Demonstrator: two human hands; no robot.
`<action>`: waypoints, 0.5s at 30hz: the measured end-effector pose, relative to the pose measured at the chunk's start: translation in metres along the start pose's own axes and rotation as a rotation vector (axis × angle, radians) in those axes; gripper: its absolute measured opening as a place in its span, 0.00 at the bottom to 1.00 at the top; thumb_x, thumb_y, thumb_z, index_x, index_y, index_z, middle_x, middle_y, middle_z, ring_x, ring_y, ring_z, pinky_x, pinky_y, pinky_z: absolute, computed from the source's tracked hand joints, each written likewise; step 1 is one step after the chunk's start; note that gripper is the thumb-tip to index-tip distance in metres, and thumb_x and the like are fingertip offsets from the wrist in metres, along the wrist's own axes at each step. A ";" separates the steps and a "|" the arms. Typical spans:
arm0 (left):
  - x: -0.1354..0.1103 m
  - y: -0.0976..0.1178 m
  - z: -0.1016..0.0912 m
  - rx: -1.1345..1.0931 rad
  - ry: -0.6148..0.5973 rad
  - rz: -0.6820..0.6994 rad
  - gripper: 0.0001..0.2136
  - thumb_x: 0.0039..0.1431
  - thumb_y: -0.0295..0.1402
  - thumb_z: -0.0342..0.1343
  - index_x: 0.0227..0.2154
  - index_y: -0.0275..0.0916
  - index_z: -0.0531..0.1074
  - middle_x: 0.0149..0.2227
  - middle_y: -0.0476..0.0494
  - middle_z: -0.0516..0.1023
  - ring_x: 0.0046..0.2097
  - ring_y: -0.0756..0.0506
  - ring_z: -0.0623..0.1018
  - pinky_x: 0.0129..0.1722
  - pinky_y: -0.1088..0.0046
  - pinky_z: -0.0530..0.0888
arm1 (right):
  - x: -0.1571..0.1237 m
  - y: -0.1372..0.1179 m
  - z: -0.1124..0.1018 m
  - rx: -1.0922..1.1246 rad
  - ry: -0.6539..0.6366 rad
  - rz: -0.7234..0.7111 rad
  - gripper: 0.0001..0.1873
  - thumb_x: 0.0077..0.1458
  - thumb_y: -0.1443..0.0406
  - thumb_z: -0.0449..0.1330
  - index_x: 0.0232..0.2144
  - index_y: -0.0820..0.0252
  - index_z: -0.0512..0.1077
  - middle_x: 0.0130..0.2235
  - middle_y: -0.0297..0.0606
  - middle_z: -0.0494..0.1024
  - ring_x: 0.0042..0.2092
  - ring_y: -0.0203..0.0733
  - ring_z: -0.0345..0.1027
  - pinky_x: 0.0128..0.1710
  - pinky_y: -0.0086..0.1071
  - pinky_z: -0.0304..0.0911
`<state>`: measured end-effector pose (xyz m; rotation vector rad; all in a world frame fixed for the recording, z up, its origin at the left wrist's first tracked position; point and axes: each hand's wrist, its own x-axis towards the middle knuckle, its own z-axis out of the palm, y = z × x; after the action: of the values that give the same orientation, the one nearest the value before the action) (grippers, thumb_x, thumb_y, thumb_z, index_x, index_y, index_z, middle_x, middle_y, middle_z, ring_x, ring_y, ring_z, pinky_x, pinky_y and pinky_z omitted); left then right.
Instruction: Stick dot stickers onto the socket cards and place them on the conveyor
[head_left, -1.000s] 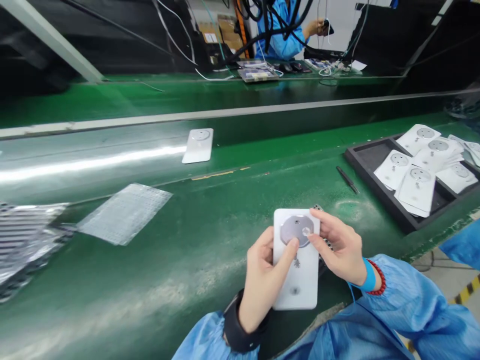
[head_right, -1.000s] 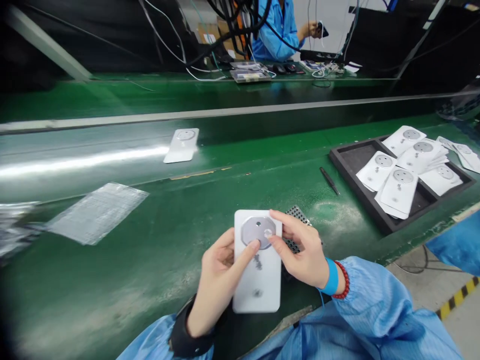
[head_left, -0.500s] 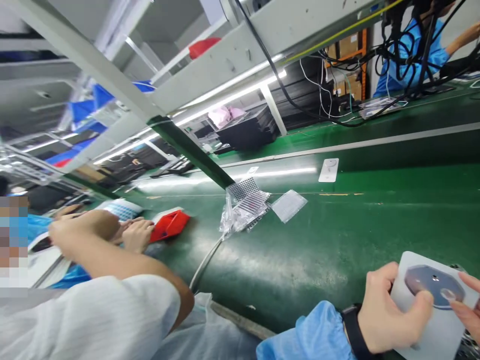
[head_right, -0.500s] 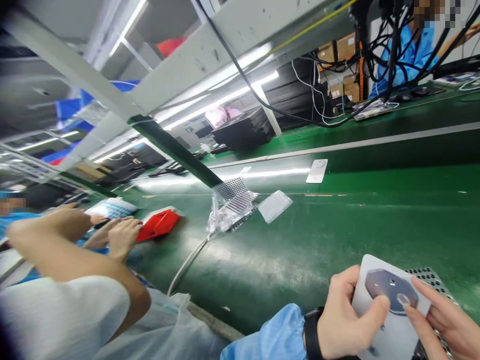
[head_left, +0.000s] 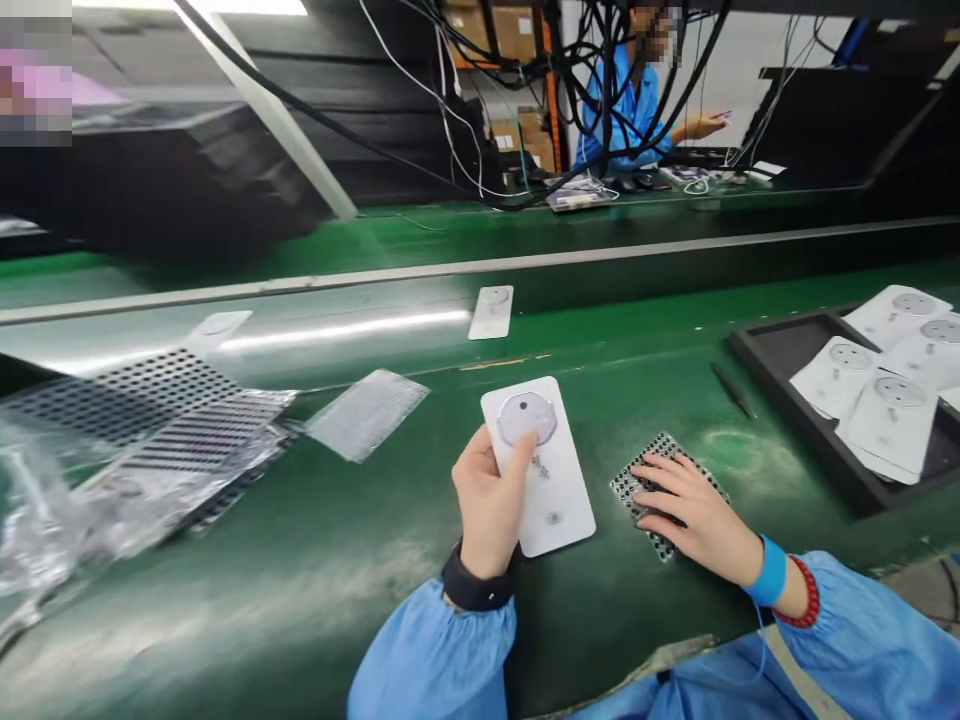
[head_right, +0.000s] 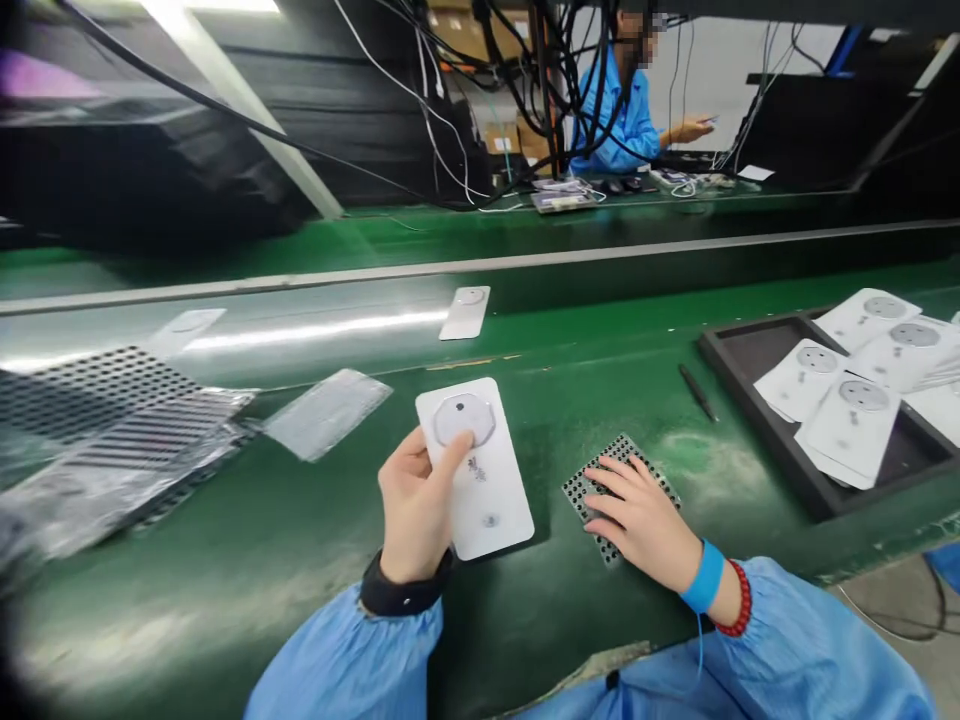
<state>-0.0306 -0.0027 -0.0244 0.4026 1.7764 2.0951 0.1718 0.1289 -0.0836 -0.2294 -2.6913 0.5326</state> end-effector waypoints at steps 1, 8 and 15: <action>-0.001 -0.001 0.001 0.010 -0.017 -0.004 0.18 0.46 0.40 0.67 0.38 0.34 0.76 0.37 0.41 0.81 0.34 0.44 0.79 0.32 0.73 0.73 | -0.002 0.001 0.001 -0.003 0.016 -0.010 0.09 0.57 0.66 0.63 0.41 0.55 0.76 0.54 0.44 0.74 0.59 0.54 0.64 0.57 0.60 0.59; -0.009 -0.016 0.010 0.216 -0.167 -0.014 0.29 0.51 0.38 0.62 0.56 0.39 0.63 0.27 0.49 0.77 0.21 0.49 0.72 0.21 0.76 0.68 | 0.011 -0.003 -0.032 0.105 0.396 -0.038 0.08 0.59 0.68 0.60 0.42 0.58 0.74 0.45 0.44 0.79 0.46 0.44 0.74 0.51 0.47 0.67; -0.028 -0.027 0.028 0.229 -0.582 -0.148 0.19 0.57 0.46 0.52 0.26 0.35 0.79 0.29 0.41 0.80 0.33 0.42 0.78 0.34 0.70 0.74 | 0.024 -0.016 -0.030 0.062 0.428 -0.166 0.10 0.61 0.68 0.59 0.45 0.59 0.73 0.45 0.45 0.78 0.46 0.43 0.72 0.51 0.48 0.66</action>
<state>0.0090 0.0137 -0.0463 0.8187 1.6243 1.4719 0.1603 0.1296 -0.0436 -0.0885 -2.2501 0.4559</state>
